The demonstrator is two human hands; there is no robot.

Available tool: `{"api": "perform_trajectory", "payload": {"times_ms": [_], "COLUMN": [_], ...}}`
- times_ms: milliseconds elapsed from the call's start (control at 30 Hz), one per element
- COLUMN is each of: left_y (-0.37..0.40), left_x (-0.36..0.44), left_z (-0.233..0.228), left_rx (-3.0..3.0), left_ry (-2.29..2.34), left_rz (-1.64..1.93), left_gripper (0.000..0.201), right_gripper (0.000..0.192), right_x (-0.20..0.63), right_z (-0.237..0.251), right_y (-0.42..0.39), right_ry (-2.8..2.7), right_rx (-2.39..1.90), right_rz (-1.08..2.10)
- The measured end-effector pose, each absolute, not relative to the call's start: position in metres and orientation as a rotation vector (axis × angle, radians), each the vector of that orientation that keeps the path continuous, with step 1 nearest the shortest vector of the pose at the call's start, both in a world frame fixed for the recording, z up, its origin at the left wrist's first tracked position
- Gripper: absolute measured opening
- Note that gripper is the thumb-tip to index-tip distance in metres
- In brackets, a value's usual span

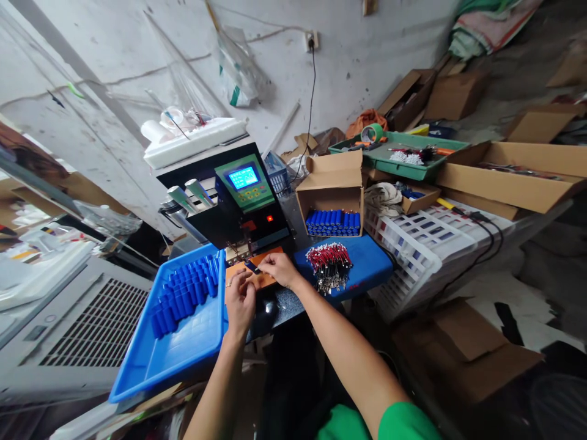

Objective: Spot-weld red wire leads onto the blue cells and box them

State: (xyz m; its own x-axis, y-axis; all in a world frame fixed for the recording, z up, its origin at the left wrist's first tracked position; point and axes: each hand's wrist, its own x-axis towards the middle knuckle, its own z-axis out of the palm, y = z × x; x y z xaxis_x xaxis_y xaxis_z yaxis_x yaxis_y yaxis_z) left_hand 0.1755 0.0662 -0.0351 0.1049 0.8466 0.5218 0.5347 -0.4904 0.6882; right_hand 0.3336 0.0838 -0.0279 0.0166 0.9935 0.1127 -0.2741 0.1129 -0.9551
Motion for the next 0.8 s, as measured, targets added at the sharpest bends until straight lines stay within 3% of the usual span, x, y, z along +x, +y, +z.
{"api": "perform_trajectory", "payload": {"times_ms": [200, 367, 800], "left_y": [0.079, 0.082, 0.09], "left_x": [0.178, 0.175, 0.18], "left_z": [-0.037, -0.041, -0.018], "left_rx": [2.206, 2.205, 1.866], "left_ry": [1.259, 1.28, 1.305], "left_rz": [1.083, 1.1, 1.129], "left_gripper": [0.042, 0.049, 0.035], "right_gripper": [0.028, 0.03, 0.031], "right_x": [0.336, 0.334, 0.333], "right_z": [-0.025, -0.025, -0.032], "right_y": [0.083, 0.085, 0.091], "right_ry": [-0.88, -0.869, -0.88], "right_rx": [-0.866, -0.879, -0.913], "right_rz": [1.297, 1.263, 1.21]}}
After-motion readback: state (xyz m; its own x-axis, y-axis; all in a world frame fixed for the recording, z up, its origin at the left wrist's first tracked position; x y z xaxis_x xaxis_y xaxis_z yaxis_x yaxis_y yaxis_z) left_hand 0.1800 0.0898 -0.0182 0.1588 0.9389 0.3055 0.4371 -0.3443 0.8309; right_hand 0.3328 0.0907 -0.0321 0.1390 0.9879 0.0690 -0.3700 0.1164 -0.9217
